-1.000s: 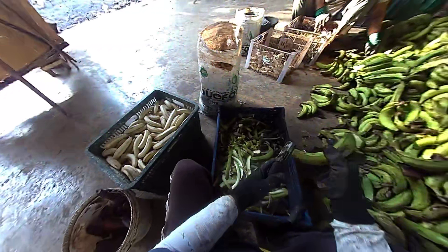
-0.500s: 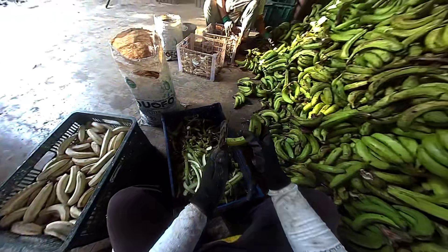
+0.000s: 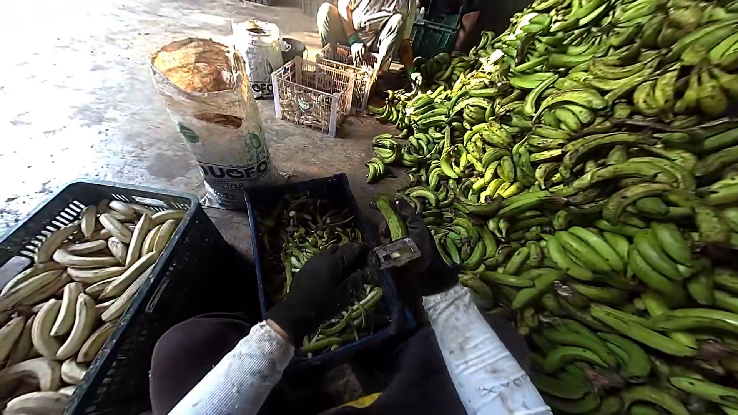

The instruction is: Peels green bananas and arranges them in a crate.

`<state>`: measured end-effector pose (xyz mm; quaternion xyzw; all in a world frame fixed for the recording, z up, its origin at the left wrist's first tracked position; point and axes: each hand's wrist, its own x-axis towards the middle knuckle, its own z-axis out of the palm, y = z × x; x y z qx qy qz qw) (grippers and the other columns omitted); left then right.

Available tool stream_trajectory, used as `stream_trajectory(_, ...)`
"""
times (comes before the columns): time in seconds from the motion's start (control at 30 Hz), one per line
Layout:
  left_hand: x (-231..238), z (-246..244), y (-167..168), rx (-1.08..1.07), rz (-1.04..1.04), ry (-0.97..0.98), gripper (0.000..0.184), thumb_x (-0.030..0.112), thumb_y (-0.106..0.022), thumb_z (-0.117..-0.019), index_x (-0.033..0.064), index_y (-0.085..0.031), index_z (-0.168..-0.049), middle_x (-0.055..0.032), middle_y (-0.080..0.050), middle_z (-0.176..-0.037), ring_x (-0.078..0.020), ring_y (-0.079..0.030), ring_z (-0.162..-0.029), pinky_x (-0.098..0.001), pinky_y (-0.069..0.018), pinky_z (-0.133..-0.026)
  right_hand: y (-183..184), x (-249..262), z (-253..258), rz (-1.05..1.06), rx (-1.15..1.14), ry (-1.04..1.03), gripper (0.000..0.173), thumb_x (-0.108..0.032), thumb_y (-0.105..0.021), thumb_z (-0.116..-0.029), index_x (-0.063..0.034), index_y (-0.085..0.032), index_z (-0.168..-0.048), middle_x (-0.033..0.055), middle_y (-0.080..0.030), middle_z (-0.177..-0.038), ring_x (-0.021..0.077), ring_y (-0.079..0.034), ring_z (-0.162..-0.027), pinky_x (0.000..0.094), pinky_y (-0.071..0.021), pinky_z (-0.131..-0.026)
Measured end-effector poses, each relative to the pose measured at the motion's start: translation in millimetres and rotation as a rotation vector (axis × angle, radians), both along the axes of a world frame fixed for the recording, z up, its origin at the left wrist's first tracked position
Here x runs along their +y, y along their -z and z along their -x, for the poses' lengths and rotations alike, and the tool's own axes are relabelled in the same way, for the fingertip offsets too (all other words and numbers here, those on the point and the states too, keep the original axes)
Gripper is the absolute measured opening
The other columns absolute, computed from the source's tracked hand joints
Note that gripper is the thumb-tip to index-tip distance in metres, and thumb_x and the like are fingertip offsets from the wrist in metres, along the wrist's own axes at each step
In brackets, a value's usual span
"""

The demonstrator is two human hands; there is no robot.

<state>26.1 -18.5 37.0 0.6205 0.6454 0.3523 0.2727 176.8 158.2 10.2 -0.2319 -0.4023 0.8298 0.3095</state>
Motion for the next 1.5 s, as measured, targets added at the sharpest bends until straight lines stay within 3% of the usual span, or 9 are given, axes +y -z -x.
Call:
stream_trajectory(0.17,17,12,26,0.170,-0.043,-0.113,0.044,0.039,-0.057,-0.1009,0.0174,-0.063,-0.139,-0.0125,-0.070,-0.117,-0.0297,-0.068,-0.106,-0.0537,-0.0546,-0.090,22,-20,6,-0.078,0.056,-0.025,0.038,-0.038,-0.034,-0.1088,-0.0133,-0.063,-0.111,0.0027,-0.067,-0.082,0.0107,-0.065,-0.069,0.0280,-0.0577,-0.063)
stream_trajectory(0.37,34,52,18,0.133,-0.091,-0.579,0.044,0.039,-0.059,-0.1034,0.0116,-0.057,-0.138,-0.0217,-0.065,-0.120,-0.0407,-0.066,-0.105,-0.0645,-0.0541,-0.086,25,-44,3,0.242,0.063,-0.064,0.048,-0.048,-0.031,-0.1093,-0.0091,-0.061,-0.111,0.0071,-0.062,-0.071,0.0135,-0.061,-0.050,0.0268,-0.0539,-0.043)
stream_trajectory(0.43,25,54,8,-0.009,-0.133,-0.529,0.048,0.044,-0.052,-0.1052,0.0126,-0.054,-0.142,-0.0164,-0.063,-0.126,-0.0324,-0.066,-0.107,-0.0584,-0.0539,-0.089,23,-38,-5,0.213,0.074,-0.014,0.047,-0.048,-0.036,-0.1077,-0.0086,-0.059,-0.118,0.0076,-0.062,-0.072,0.0142,-0.061,-0.049,0.0284,-0.0551,-0.042)
stream_trajectory(0.53,15,26,6,-0.227,-0.082,-0.229,0.033,0.042,-0.058,-0.1027,0.0181,-0.063,-0.126,-0.0012,-0.066,-0.088,-0.0133,-0.062,-0.071,-0.0383,-0.0561,-0.064,18,-25,-8,-0.094,0.006,0.143,0.039,-0.037,-0.036,-0.1078,-0.0077,-0.059,-0.118,0.0048,-0.064,-0.071,0.0099,-0.063,-0.053,0.0251,-0.0565,-0.047)
stream_trajectory(0.7,2,-8,16,-0.292,-0.016,0.027,0.046,0.045,-0.054,-0.1030,0.0167,-0.061,-0.139,-0.0011,-0.067,-0.125,-0.0086,-0.064,-0.107,-0.0352,-0.0548,-0.095,12,-18,-6,-0.425,-0.194,0.330,0.040,-0.043,-0.042,-0.1057,-0.0147,-0.055,-0.131,-0.0016,-0.064,-0.086,0.0070,-0.063,-0.070,0.0262,-0.0570,-0.062)
stream_trajectory(0.93,22,40,27,0.255,-0.070,-0.472,0.049,0.024,-0.074,-0.0929,0.0134,-0.062,-0.140,-0.0236,-0.065,-0.121,-0.0442,-0.064,-0.108,-0.0646,-0.0519,-0.088,39,-58,7,-0.087,0.101,-0.173,0.031,-0.032,-0.042,-0.1077,-0.0074,-0.059,-0.116,0.0075,-0.071,-0.086,0.0107,-0.065,-0.057,0.0234,-0.0557,-0.048)
stream_trajectory(1.13,8,26,17,-0.101,-0.181,-0.358,0.047,0.039,-0.059,-0.1018,0.0124,-0.057,-0.141,-0.0099,-0.067,-0.115,-0.0205,-0.067,-0.093,-0.0466,-0.0580,-0.081,24,-34,9,-0.410,-0.054,0.263,0.037,-0.040,-0.042,-0.1071,-0.0131,-0.059,-0.127,0.0023,-0.066,-0.084,0.0095,-0.063,-0.065,0.0274,-0.0572,-0.057)
stream_trajectory(1.3,-9,-18,22,-0.248,-0.210,-0.166,0.052,0.046,-0.054,-0.1025,0.0123,-0.060,-0.141,-0.0065,-0.067,-0.125,-0.0137,-0.064,-0.111,-0.0384,-0.0548,-0.096,-23,-29,27,-0.625,-0.271,0.773,0.054,-0.049,-0.048,-0.1034,-0.0194,-0.043,-0.148,0.0028,-0.062,-0.122,0.0115,-0.063,-0.101,0.0359,-0.0567,-0.082)
stream_trajectory(1.5,10,32,26,0.119,-0.158,-0.383,0.048,0.039,-0.059,-0.1010,0.0150,-0.060,-0.142,-0.0163,-0.066,-0.125,-0.0350,-0.066,-0.111,-0.0603,-0.0530,-0.091,15,-38,13,-0.367,0.092,-0.172,0.032,-0.036,-0.068,-0.0938,-0.0151,-0.065,-0.117,0.0027,-0.071,-0.087,0.0099,-0.067,-0.068,0.0268,-0.0580,-0.060)
